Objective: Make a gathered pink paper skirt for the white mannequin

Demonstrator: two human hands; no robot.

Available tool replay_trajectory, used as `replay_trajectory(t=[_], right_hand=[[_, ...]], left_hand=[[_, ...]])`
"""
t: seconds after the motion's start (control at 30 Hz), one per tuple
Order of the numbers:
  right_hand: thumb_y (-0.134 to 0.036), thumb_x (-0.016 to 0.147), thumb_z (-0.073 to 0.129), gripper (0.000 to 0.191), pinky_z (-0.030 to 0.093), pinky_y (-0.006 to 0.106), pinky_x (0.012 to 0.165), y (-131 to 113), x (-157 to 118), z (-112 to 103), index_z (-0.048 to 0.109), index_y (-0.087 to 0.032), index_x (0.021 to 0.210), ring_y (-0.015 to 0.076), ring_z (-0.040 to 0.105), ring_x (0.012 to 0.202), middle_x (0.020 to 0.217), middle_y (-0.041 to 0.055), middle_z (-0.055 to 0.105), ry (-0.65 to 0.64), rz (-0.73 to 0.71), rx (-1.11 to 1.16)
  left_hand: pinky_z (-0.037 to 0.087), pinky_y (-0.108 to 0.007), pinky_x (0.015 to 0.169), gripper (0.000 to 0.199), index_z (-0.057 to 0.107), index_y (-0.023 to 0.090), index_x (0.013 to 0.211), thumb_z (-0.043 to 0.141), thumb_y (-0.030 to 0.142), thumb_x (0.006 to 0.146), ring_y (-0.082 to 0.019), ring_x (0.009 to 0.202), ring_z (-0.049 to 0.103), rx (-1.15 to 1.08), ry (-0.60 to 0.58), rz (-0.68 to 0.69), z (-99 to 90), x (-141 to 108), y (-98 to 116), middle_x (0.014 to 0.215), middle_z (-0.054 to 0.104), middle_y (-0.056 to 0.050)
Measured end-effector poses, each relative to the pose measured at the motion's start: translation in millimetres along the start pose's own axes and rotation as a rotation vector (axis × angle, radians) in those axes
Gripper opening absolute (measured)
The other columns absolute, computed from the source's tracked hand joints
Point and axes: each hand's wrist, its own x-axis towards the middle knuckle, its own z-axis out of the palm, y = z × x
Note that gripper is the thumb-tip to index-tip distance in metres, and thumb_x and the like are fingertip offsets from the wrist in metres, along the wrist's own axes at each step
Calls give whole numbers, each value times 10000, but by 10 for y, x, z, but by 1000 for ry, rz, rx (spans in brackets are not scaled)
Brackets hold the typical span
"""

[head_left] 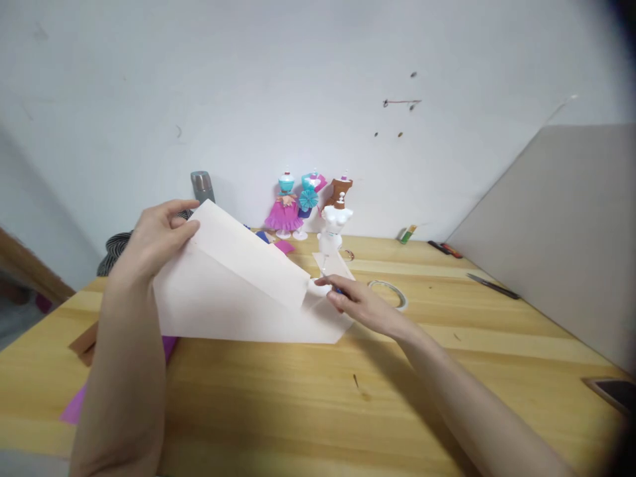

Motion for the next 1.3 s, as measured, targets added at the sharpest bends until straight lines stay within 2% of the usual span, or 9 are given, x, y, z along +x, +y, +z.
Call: replay_trajectory(t=[0.13,0.33,0.43,0.57,0.8,0.93,1.0,1.1,1.3], right_hand=[[-476,908,429,457,362,246,584,38,-6,43,620,-162,1179,128,455,652,727,18,526,-207,11,45],[-468,863,504,463,273,237,535,96,58,112,628,-151,1177,107,362,588,675,-15,484,-266,25,75],[-436,814,562,316,274,240,550,76,90,144,656,-150,909,108,372,606,687,-10,495,-161,-11,101],[-418,696,657,312,300,239,566,44,128,236,464,-180,635,108,409,620,682,-2,535,24,24,216],[-471,624,705,404,185,224,412,148,166,511,408,-200,583,70,335,433,540,-17,531,31,256,431],[-360,586,733,298,245,219,442,130,153,521,566,-167,740,65,408,488,901,65,675,104,155,524],[-306,588,739,408,264,217,466,59,122,483,621,-169,953,42,365,483,1030,73,660,77,51,530],[-301,623,748,533,258,217,478,-79,54,431,597,-177,1118,33,266,477,910,32,653,-18,-57,511],[-453,616,763,364,347,244,548,-142,-4,347,665,-147,788,89,415,552,633,-7,551,54,-27,471]], left_hand=[[346,-204,540,446,634,266,1180,599,323,739,-88,574,405,-30,42,30,-48,-40,3,630,475,47],[340,-200,565,317,721,217,1042,606,276,753,-88,640,442,-115,118,93,-97,-47,-34,710,597,23],[396,-206,641,261,739,210,974,597,247,758,-124,778,552,-127,112,94,-127,-52,-46,850,700,3],[442,-243,761,211,743,234,936,610,276,777,-165,909,611,-91,-7,160,-162,-138,15,966,726,0],[498,-255,692,155,756,326,799,605,311,767,-166,796,661,23,-166,522,-240,-459,305,853,745,41],[540,-241,605,255,751,401,813,601,200,770,-149,675,683,-112,-328,701,-262,-611,399,780,745,63],[550,-238,590,330,737,416,873,589,137,777,-146,662,689,-191,-421,762,-213,-641,414,778,747,68],[528,-190,553,324,734,370,891,572,108,787,-115,623,679,-153,-472,872,-49,-624,427,752,747,60],[537,-197,731,275,736,295,983,502,316,842,-134,786,688,67,-484,793,312,-505,442,904,757,15]])
